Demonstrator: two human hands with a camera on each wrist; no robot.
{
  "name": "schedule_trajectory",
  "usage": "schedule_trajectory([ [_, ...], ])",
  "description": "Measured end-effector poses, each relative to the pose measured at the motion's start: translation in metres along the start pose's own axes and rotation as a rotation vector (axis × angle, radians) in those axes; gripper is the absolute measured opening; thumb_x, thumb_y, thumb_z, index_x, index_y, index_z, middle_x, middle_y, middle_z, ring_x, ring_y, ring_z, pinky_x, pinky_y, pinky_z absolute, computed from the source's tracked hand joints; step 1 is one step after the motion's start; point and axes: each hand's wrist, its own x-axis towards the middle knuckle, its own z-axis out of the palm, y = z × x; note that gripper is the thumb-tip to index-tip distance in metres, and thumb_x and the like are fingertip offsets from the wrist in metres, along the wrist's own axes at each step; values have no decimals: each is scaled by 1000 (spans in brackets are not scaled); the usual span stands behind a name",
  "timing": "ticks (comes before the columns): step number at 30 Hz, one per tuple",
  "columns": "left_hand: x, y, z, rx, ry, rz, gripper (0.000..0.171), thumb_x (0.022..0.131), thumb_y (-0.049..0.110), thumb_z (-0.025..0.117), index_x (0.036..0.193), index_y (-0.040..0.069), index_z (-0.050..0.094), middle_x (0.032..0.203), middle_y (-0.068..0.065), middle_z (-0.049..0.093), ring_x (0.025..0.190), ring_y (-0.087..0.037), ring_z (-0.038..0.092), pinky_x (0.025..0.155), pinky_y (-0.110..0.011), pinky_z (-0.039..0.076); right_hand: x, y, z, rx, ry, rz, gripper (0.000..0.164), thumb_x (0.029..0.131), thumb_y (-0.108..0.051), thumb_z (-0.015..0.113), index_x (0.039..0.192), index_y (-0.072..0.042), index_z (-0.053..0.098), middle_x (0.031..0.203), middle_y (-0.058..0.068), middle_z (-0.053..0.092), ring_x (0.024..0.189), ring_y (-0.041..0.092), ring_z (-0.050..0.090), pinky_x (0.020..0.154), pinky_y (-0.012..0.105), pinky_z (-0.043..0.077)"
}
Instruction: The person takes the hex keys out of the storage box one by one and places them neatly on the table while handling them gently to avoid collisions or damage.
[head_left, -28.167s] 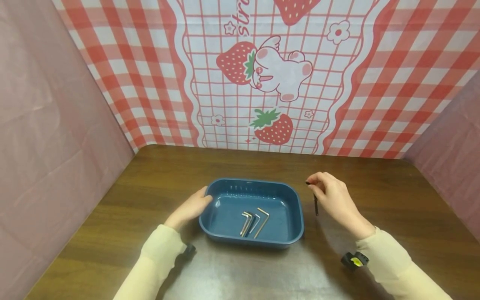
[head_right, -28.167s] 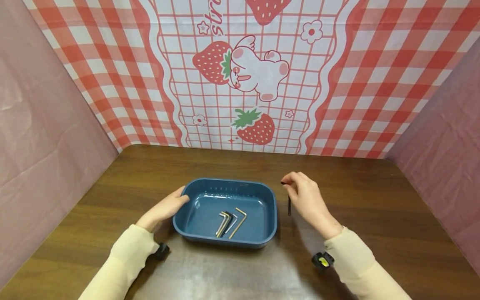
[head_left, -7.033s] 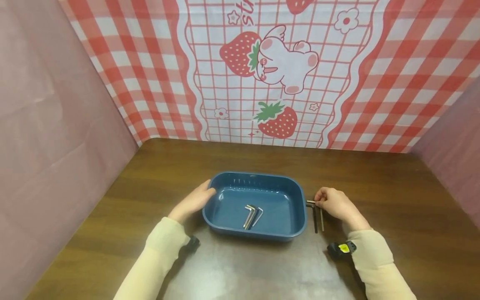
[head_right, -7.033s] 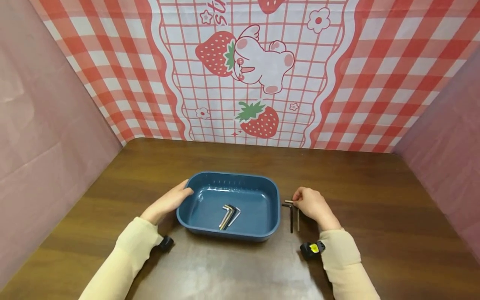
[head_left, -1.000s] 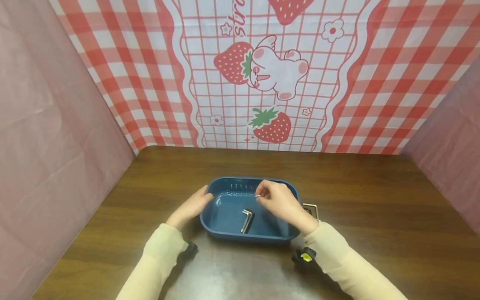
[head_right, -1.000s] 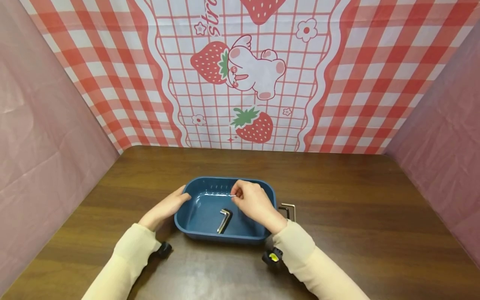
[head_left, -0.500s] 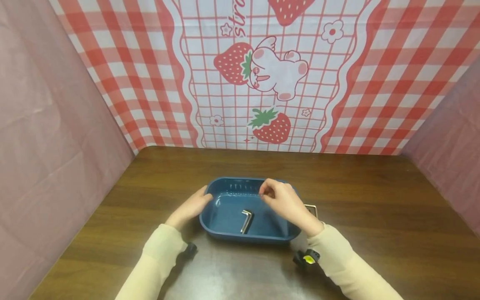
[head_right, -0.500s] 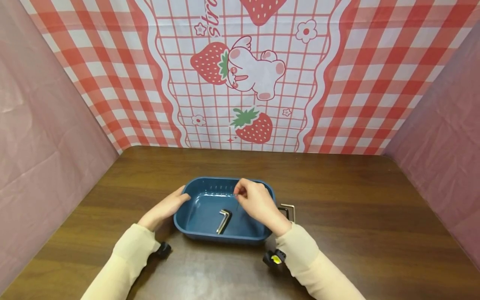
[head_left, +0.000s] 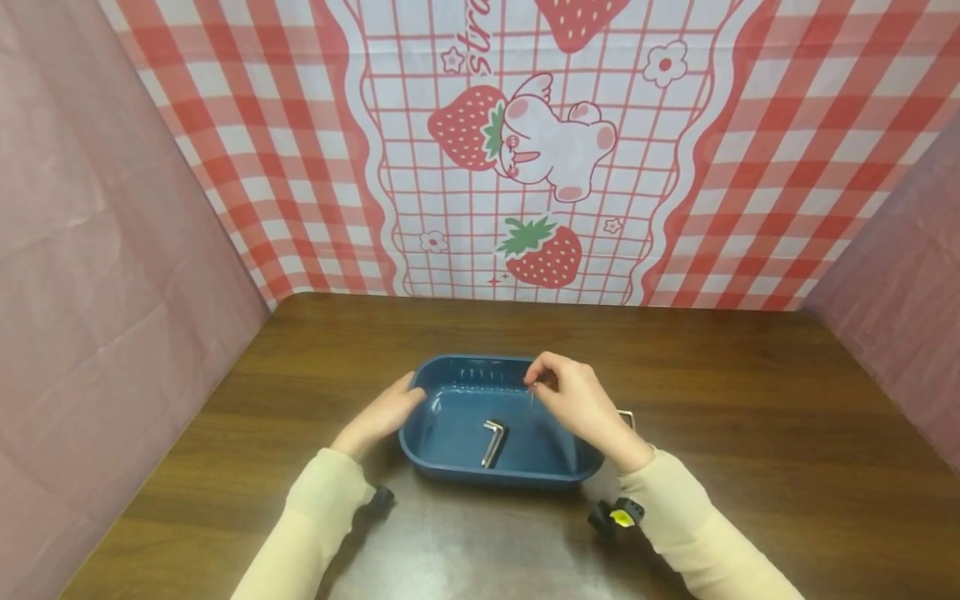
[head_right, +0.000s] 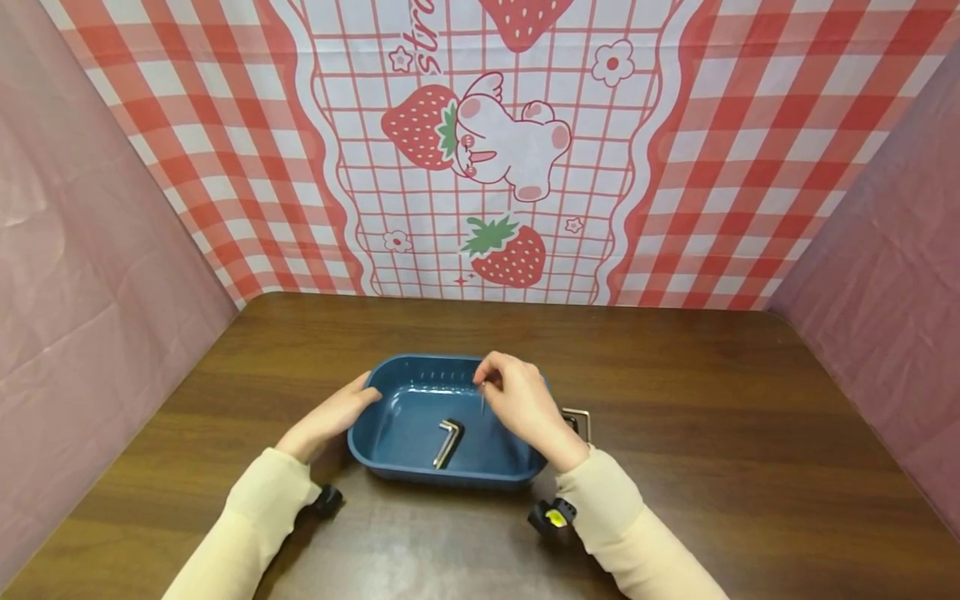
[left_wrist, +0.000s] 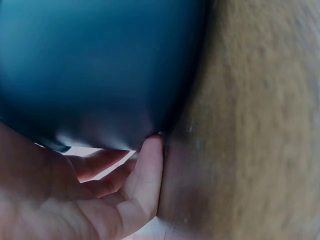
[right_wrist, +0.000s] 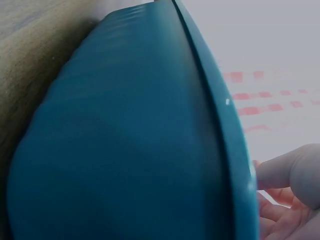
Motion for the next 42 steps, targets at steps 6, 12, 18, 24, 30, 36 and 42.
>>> schedule_trajectory([
  [6, -1, 1, 0, 4, -3, 4, 42, 89, 17, 38, 127, -2, 43, 123, -18, 52, 110, -30, 50, 96, -48, 38, 0, 4, -3, 40, 26, 14, 10, 80, -2, 59, 82, -12, 61, 72, -1, 62, 60, 12, 51, 54, 24, 39],
  [12, -1, 2, 0, 4, -4, 0, 44, 89, 17, 38, 129, -2, 42, 126, -18, 50, 113, -31, 49, 98, -48, 37, 0, 8, -5, 126, 59, 44, 7, 82, -7, 63, 86, -10, 59, 76, 1, 62, 63, 12, 56, 53, 23, 42],
  [18, -1, 1, 1, 4, -7, -4, 44, 89, 17, 38, 129, -2, 42, 126, -18, 50, 114, -31, 48, 99, -48, 36, -3, 14, -7, 253, 87, 99, 9, 83, -8, 63, 91, -8, 59, 83, 9, 65, 71, 22, 64, 55, 22, 47],
  [24, -1, 1, 1, 0, 0, -13, 42, 89, 17, 38, 127, -1, 44, 123, -17, 52, 112, -30, 49, 98, -47, 37, -4, 19, -10, 328, 105, 118, 9, 85, -4, 58, 94, -2, 58, 89, 15, 67, 74, 19, 66, 63, 20, 52],
  [30, -2, 3, 1, -6, 8, -15, 41, 89, 18, 38, 126, 0, 44, 121, -16, 53, 110, -29, 50, 97, -47, 38, -4, 18, -17, 306, 141, 122, 9, 86, -7, 59, 94, -4, 59, 86, 14, 67, 70, 18, 65, 62, 19, 51],
  [36, -2, 3, 1, 4, -5, -13, 43, 90, 18, 37, 128, -1, 42, 126, -18, 50, 115, -31, 48, 99, -48, 36, -5, 21, -26, 277, 167, 117, 13, 85, -11, 61, 95, -3, 59, 85, 15, 66, 69, 19, 65, 61, 18, 49],
  [42, -4, 5, 1, 3, -11, -21, 45, 91, 18, 36, 131, -1, 39, 130, -19, 47, 120, -33, 44, 101, -50, 33, -6, 26, -39, 257, 200, 124, 17, 84, -16, 63, 95, -3, 59, 82, 14, 64, 65, 9, 62, 58, 17, 47],
])
